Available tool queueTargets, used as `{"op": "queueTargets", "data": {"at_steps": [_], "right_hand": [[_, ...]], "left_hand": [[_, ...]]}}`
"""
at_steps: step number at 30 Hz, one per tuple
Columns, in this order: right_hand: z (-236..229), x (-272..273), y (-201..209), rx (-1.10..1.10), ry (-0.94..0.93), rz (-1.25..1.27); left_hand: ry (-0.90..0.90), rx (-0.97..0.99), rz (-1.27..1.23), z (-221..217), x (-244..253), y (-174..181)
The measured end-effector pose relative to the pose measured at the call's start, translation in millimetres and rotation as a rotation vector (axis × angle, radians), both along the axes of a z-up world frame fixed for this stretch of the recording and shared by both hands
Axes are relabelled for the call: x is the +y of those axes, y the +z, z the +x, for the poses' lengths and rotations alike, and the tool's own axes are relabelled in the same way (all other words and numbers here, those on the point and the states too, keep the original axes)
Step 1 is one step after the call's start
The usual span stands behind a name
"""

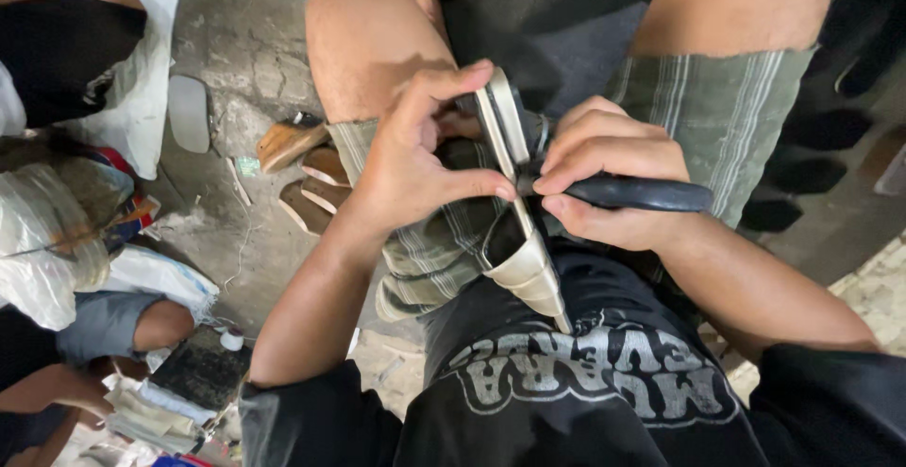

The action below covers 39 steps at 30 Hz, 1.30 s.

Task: The person sits on the floor and assembles slippers by attaching black straps to beige soles. They use a heated tool to press the straps onto the soles and a hammer to secure them. The person handles multiple slippers, repeating the process for each one.

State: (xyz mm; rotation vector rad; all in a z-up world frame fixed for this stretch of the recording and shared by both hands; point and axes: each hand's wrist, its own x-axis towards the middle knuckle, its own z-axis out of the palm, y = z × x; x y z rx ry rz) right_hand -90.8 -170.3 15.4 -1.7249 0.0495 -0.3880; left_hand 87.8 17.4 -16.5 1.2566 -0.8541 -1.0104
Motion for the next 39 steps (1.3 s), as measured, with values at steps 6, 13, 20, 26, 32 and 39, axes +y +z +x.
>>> {"op": "queueTargets", "data": {"at_steps": [6, 13, 20, 26, 32, 39], "right_hand": [[14.5, -5.0, 12.9, 0.065, -0.072, -0.068], [45.7, -24.5, 21.5, 0.09, -0.089, -0.002], [21.1, -34.0, 43.8, -0.112, -0.054, -0.052], [-15.1, -29.2, 55.5, -0.071, -0.025, -0.015], [-27.3, -43.6, 66.4, -0.046, 0.102, -0.005], [-11.6, -52.9, 91.1, -0.007, 0.179, 0.019]], "left_hand": [[-0.029, -0.006, -0.005, 0.2, -6.2, 5.4], [0.035, 0.041, -0.041, -2.2, -10.8, 3.3], [0.077, -0.155, -0.021, -3.2, -23.0, 44.3], [0.067, -0.244, -0.039, -28.7, -30.2, 69.2], [-0.016, -0.203, -0.021, -34.1, -32.2, 86.8], [-0.016, -0.067, 0.02, -43.1, -40.3, 101.3]]}}
